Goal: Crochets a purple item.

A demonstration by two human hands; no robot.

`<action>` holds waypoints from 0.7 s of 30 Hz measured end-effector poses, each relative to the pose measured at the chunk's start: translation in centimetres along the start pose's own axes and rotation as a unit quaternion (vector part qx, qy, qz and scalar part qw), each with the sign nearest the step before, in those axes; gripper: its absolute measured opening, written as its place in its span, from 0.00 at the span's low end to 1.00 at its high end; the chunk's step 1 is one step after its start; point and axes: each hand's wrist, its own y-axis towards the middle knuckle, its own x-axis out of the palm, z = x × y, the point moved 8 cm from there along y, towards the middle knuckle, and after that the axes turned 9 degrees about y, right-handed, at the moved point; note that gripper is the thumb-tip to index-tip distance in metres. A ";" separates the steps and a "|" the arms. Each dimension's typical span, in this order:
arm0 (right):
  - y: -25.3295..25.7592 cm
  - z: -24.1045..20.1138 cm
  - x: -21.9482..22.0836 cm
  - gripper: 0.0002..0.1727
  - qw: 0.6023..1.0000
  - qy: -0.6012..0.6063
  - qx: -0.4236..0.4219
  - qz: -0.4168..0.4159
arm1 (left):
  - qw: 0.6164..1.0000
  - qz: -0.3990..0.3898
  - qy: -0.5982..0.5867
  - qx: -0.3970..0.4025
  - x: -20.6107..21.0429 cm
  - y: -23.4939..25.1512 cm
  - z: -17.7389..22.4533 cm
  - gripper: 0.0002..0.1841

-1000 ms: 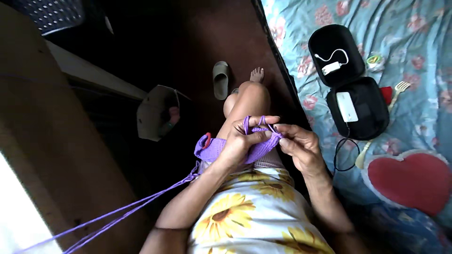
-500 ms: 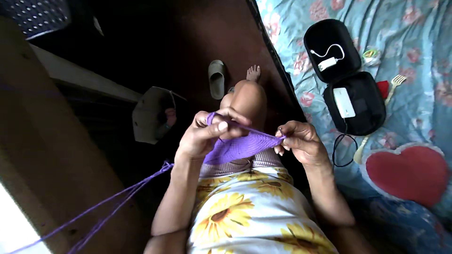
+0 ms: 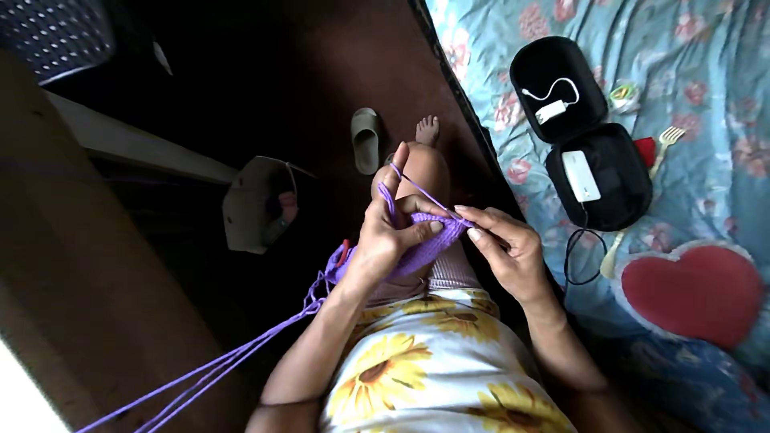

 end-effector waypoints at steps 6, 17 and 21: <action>0.0 -0.3 -0.2 0.18 0.989 -0.134 -0.060 -0.009 | 0.999 0.017 -0.020 -0.038 0.0 0.0 -0.3 0.51; -0.2 0.5 -0.2 0.16 0.996 -0.048 -0.062 -0.049 | 0.994 0.043 -0.049 -0.091 -0.2 -0.2 -1.2 0.46; -0.3 -0.1 -0.5 0.18 0.984 -0.143 -0.093 -0.059 | 0.991 0.047 -0.074 -0.101 -0.1 -0.3 -1.8 0.44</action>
